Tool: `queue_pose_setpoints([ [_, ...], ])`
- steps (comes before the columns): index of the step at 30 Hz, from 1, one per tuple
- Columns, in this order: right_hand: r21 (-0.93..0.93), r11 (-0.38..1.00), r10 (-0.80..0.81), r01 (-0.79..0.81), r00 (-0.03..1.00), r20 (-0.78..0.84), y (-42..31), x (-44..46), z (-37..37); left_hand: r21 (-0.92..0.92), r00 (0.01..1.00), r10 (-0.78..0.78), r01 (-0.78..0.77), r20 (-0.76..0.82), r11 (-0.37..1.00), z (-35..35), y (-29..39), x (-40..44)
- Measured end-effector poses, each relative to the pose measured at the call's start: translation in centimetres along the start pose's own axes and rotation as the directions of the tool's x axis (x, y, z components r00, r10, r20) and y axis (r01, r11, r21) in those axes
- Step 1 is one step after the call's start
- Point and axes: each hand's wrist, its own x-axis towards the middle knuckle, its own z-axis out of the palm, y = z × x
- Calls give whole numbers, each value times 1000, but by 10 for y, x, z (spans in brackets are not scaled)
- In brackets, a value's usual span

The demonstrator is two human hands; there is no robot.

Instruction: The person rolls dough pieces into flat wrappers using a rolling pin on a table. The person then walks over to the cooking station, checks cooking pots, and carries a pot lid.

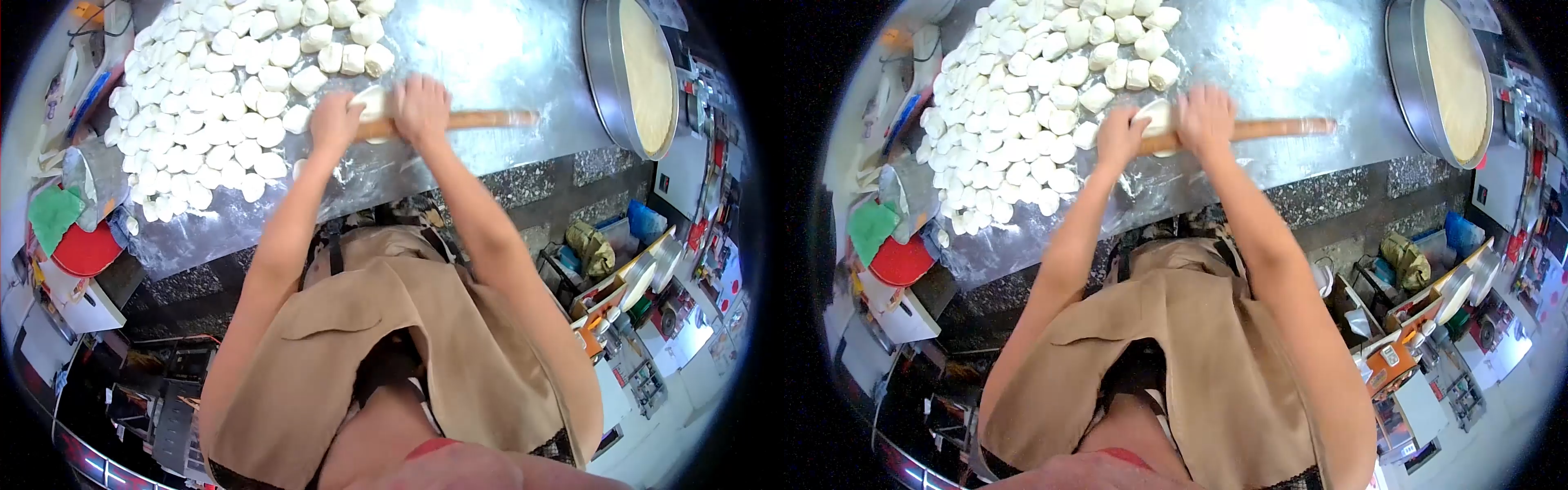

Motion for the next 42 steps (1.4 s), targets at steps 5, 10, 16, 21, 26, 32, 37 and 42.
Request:
queue_pose_setpoints([
  [5, -79, 997, -15, 7, 995, -102, 1, -34, 0, -142, 989, -49, 69, 143, 987, 6, -1, -29],
  [10, -20, 1000, 4, -5, 999, -40, 3, -25, 6, -114, 993, -73, 62, -97, 992, 0, -16, -15],
  [16, -44, 997, 55, -57, 998, -43, -9, 1, 8, -113, 982, -3, 25, 191, 993, -5, -10, 15],
  [21, -111, 983, -157, 149, 986, -64, 10, -87, 6, -355, 979, -196, 164, -55, 920, -3, -30, -29],
  [26, -28, 999, -21, 18, 993, -119, -11, 15, 11, -83, 978, -4, 22, 210, 996, -6, -4, 19],
  [32, -74, 988, -139, 133, 988, -74, 11, -98, 6, -371, 980, -192, 196, 47, 908, -4, -45, -15],
  [37, -53, 997, -65, 55, 978, -198, -9, 15, 20, 76, 958, 47, -72, 283, 994, -20, 4, 22],
  [42, -6, 958, -285, 288, 944, -169, 46, -120, 3, -394, 992, -9, 57, 123, 917, -42, 3, 20],
])
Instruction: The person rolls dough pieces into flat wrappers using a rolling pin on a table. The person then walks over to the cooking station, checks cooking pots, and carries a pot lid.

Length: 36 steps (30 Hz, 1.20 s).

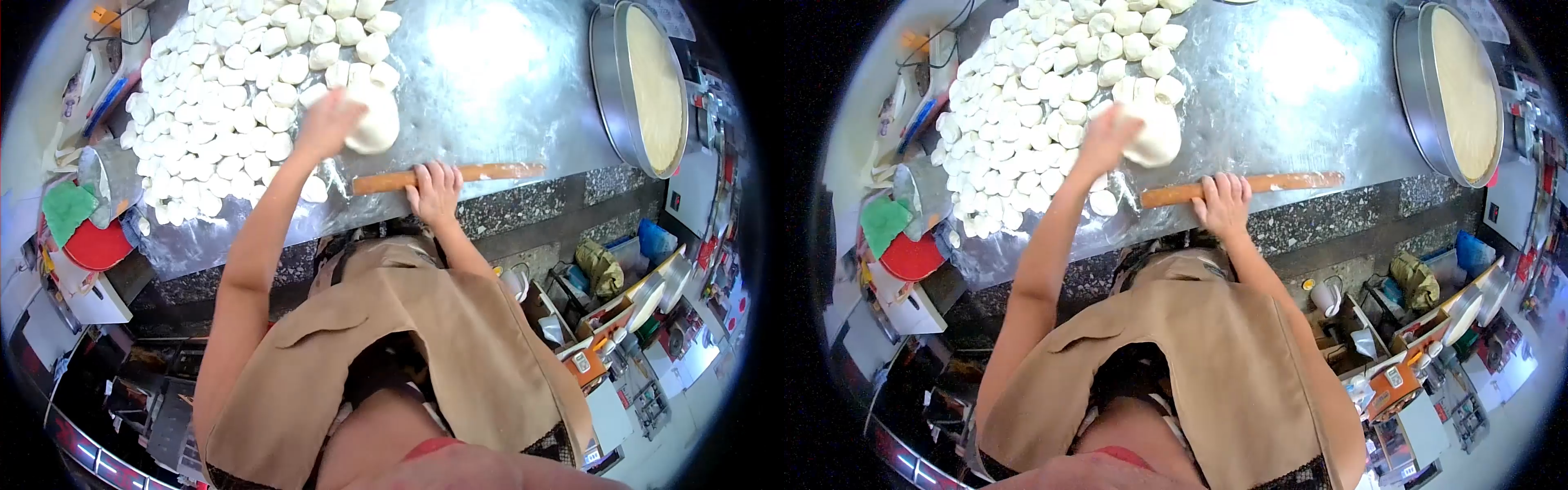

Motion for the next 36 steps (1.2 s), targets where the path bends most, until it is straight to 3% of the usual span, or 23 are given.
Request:
queue_pose_setpoints([
  [1, 12, 1000, 13, -13, 1000, 23, 7, 0, -4, -497, 993, -64, 9, -94, 868, -6, 39, -1],
  [2, 22, 999, 22, -23, 999, 43, 14, 5, -4, -538, 980, -29, -82, -195, 839, -11, 55, 7],
  [4, 18, 999, 50, -49, 998, -40, 27, 24, 9, 28, 861, 123, -125, -493, 992, 21, 64, 16],
  [5, -6, 998, 66, -67, 996, -59, 29, 34, 10, 386, 819, 374, -206, -435, 899, 39, 55, 22],
  [6, -3, 997, 73, -73, 996, -60, 31, 39, 12, 390, 821, 377, -208, -429, 897, 51, 49, 29],
  [8, 5, 996, 89, -89, 992, -86, 33, 41, 13, 850, 885, 463, -203, -54, 487, 70, 39, 42],
  [10, -1, 996, 91, -91, 993, -72, 35, 41, 13, 844, 879, 470, -188, -84, 503, 72, 33, 48],
  [12, 17, 996, 84, -83, 993, -82, 34, 42, 12, 676, 890, 456, -324, -19, 661, 66, 35, 38],
  [13, 19, 996, 86, -85, 994, -71, 34, 42, 12, 524, 892, 445, -343, -77, 780, 69, 36, 28],
  [16, 19, 996, 91, -90, 993, -81, 32, 45, 8, 349, 917, 374, -309, -135, 884, 86, 3, 20],
  [17, 17, 996, 88, -87, 993, -81, 32, 44, 8, 348, 917, 375, -310, -138, 885, 88, 7, 18],
  [20, 30, 995, 92, -90, 993, -70, 34, 45, 12, 700, 851, 499, -255, -166, 667, 98, 31, 11],
  [21, 5, 995, 104, -104, 993, -50, 34, 48, 12, 690, 802, 587, -365, -107, 625, 101, 30, 27],
  [24, -25, 988, 151, -151, 988, -27, 25, 50, 4, 683, 825, 550, -329, -128, 653, 118, 26, 53],
  [25, -24, 982, 185, -186, 982, -42, 23, 54, -1, 593, 891, 431, -274, -140, 757, 120, 23, 39],
  [26, -30, 983, 179, -180, 983, -43, 20, 54, -3, 588, 890, 433, -274, -146, 761, 119, 14, 14],
  [28, -89, 940, 330, -328, 944, 4, 18, 65, 12, 347, 983, 176, -184, 55, 919, 108, -11, -7],
  [29, -49, 928, 370, -369, 929, 11, 19, 89, 16, 387, 976, 209, -213, 54, 897, 100, -15, 6],
  [30, -119, 962, 252, -245, 966, 49, 25, 117, 20, 421, 973, 222, -225, 57, 879, 94, -19, 16],
  [31, -180, 976, 141, -121, 985, 102, 29, 141, 24, 416, 983, 127, -170, 130, 893, 79, 0, 33],
  [32, -109, 873, 483, -475, 873, 71, 22, 169, 27, 367, 984, 154, -178, 94, 913, 71, 6, 39],
  [34, -58, 929, 369, -365, 923, 111, 19, 155, 20, 261, 972, 231, -234, 43, 936, 66, -11, 31],
  [36, -106, 979, 170, -172, 985, -28, 9, 89, 15, 298, 993, 112, -100, -23, 949, 62, -26, -8],
])
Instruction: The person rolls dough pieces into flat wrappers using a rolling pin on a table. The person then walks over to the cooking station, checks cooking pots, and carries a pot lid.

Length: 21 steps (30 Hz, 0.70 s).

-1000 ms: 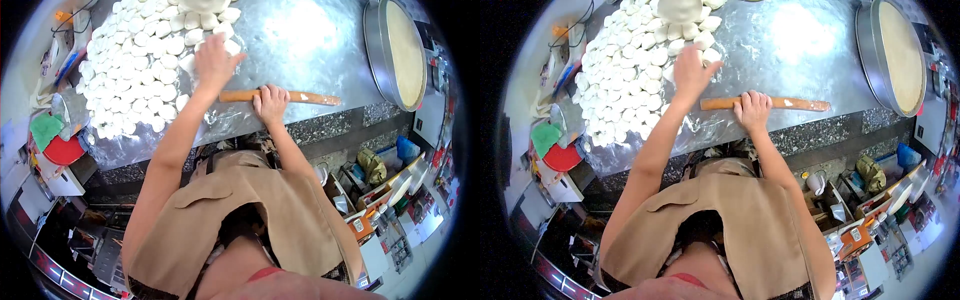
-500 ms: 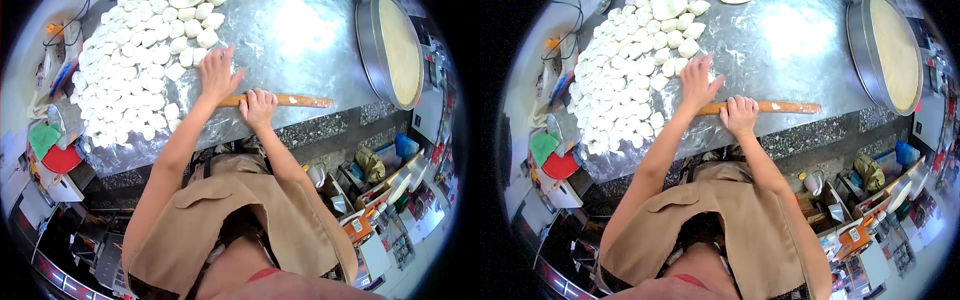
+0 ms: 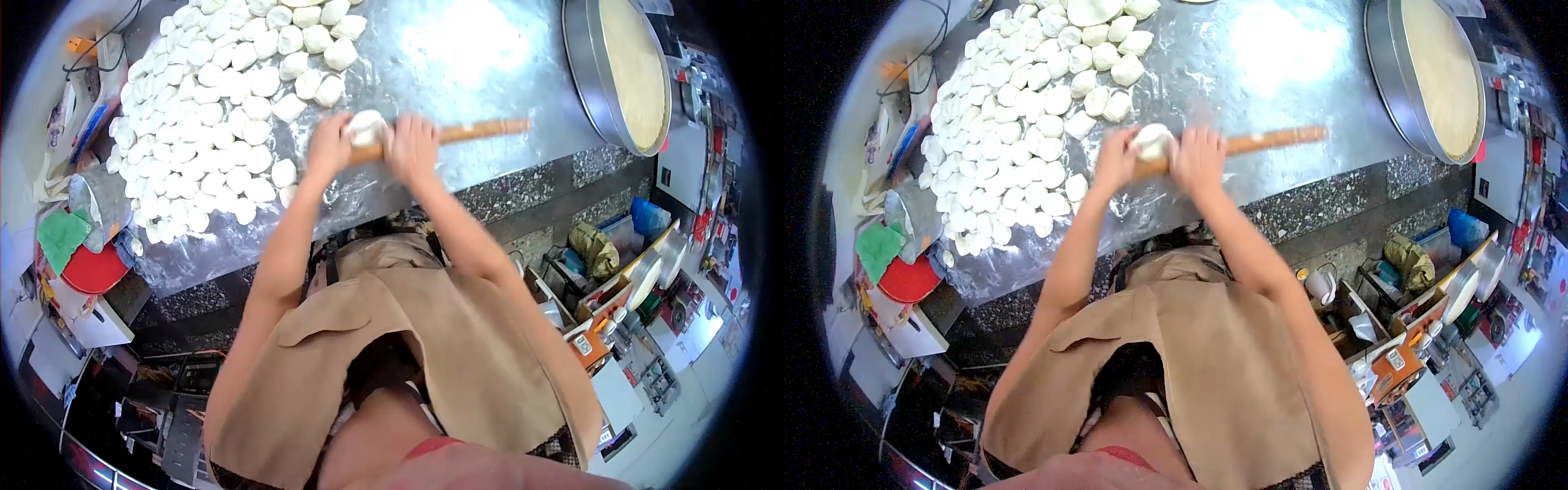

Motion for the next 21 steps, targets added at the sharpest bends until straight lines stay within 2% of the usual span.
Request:
queue_pose_setpoints([
  [1, -34, 999, -36, 34, 998, -58, -5, -16, -5, -178, 949, -200, 246, 245, 953, 0, -3, -6],
  [2, -38, 998, -44, 42, 997, -59, -6, 1, 3, -186, 950, -198, 245, 241, 952, -1, 4, 8],
  [4, 60, 973, 213, -221, 970, 114, -18, 44, 16, 146, 973, -81, 50, 214, 988, -3, 19, 27],
  [5, 44, 955, 273, -293, 929, 251, -21, 75, 12, 105, 999, 35, -33, -17, 994, -1, 16, 32],
  [6, 50, 958, 263, -283, 934, 242, -23, 74, 10, 107, 999, 40, -36, -31, 994, -4, 13, 31],
  [8, 91, 958, 226, -272, 912, 342, -23, 39, -2, 32, 992, -27, 31, -120, 999, -9, 6, 6],
  [9, 53, 990, 114, -132, 959, 260, -14, -8, 2, -29, 981, -194, 194, -24, 981, -10, 1, -10],
  [10, 11, 1000, 10, -12, 993, 114, -10, -38, 0, -144, 971, -225, 235, 78, 961, -5, -11, -22],
  [12, 28, 990, 130, -138, 973, 192, -17, -20, 0, 78, 993, -83, 77, 81, 994, -10, 5, -19],
  [14, -50, 981, 191, -185, 929, 317, -27, 54, 2, 206, 996, 17, -35, 91, 978, -18, 6, 21],
  [15, -35, 968, 250, -250, 928, 278, -28, 75, 8, 109, 994, 5, -16, 108, 994, -25, 6, 30],
  [16, -32, 965, 258, -260, 925, 278, -28, 58, 8, 115, 993, 6, -20, 116, 993, -26, 4, 20],
  [18, 69, 984, 148, -167, 963, 224, -20, 1, 4, -45, 984, -163, 159, -78, 986, -23, -4, -13],
  [19, 38, 999, 30, -36, 987, 161, -17, -31, -7, -176, 972, -223, 208, -69, 962, -16, -11, -30],
  [20, -18, 1000, 27, -25, 989, 146, -17, -38, -13, -205, 976, -213, 201, -38, 958, -2, -22, -39],
  [21, -41, 998, 60, -53, 982, 177, -23, -21, -14, -8, 996, -87, 87, -35, 996, -5, -15, -35],
])
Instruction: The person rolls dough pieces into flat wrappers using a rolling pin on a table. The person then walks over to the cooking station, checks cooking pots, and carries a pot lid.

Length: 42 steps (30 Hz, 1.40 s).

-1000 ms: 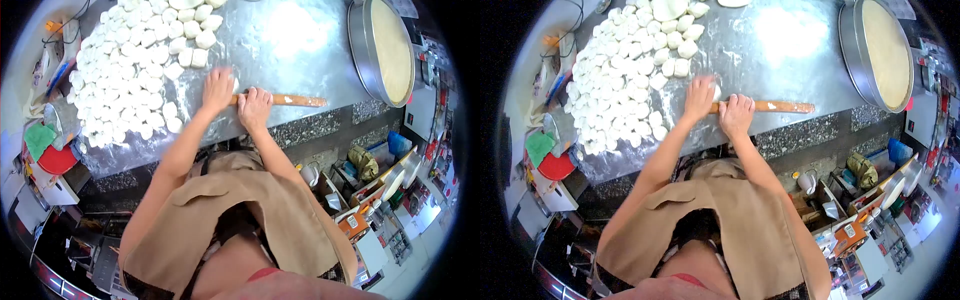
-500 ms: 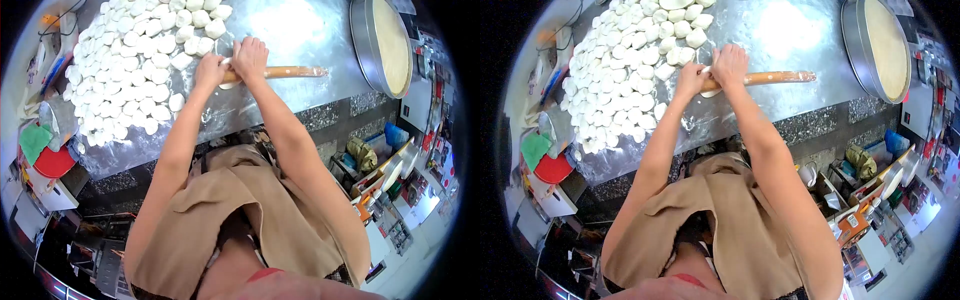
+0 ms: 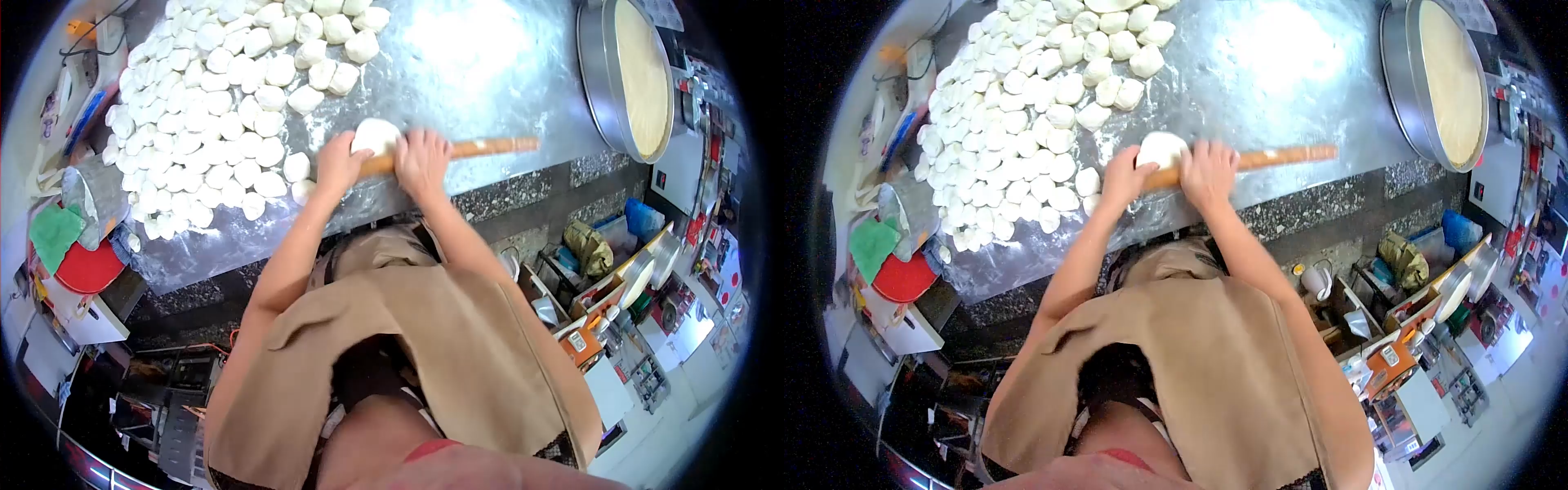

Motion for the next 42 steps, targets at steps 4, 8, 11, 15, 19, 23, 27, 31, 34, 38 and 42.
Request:
queue_pose_setpoints([
  [4, 59, 991, 121, -123, 992, 37, -16, 76, 13, 299, 971, -47, -26, 234, 954, -32, 25, 50],
  [8, -11, 994, -110, 109, 991, -79, 1, -15, 0, -21, 994, -107, 108, 17, 994, -19, 16, -3],
  [11, 18, 1000, 9, -7, 996, -90, -7, 42, 22, 269, 994, 79, -95, 69, 958, -13, 25, 25],
  [15, 87, 996, 28, -17, 992, -126, -12, 61, 17, 119, 990, 83, -70, -109, 990, -16, 4, 35],
  [19, 7, 995, -95, 99, 967, -238, -1, 14, 20, -158, 982, -117, 93, -147, 983, -7, -1, 1],
  [23, 45, 997, 75, -69, 986, -147, -17, 74, 21, 53, 994, -86, 82, 72, 995, -35, 19, 54],
  [27, 37, 989, -135, 141, 982, -129, 3, -19, 8, -273, 964, -268, 256, -6, 927, -27, -6, 2],
  [31, 78, 997, 20, -12, 994, -108, -18, 61, 18, 241, 967, -138, 85, 213, 967, -35, 26, 44],
  [34, -4, 995, -99, 99, 991, -90, -16, 83, 27, 168, 972, -191, 168, 134, 971, -53, 18, 53],
  [38, -14, 975, -219, 224, 934, -282, 0, -10, 13, -76, 997, -80, 80, 3, 994, -43, -24, 3],
  [42, 40, 998, -47, 56, 982, -183, -22, 87, 25, 184, 975, -93, 55, 201, 981, -55, 17, 52],
])
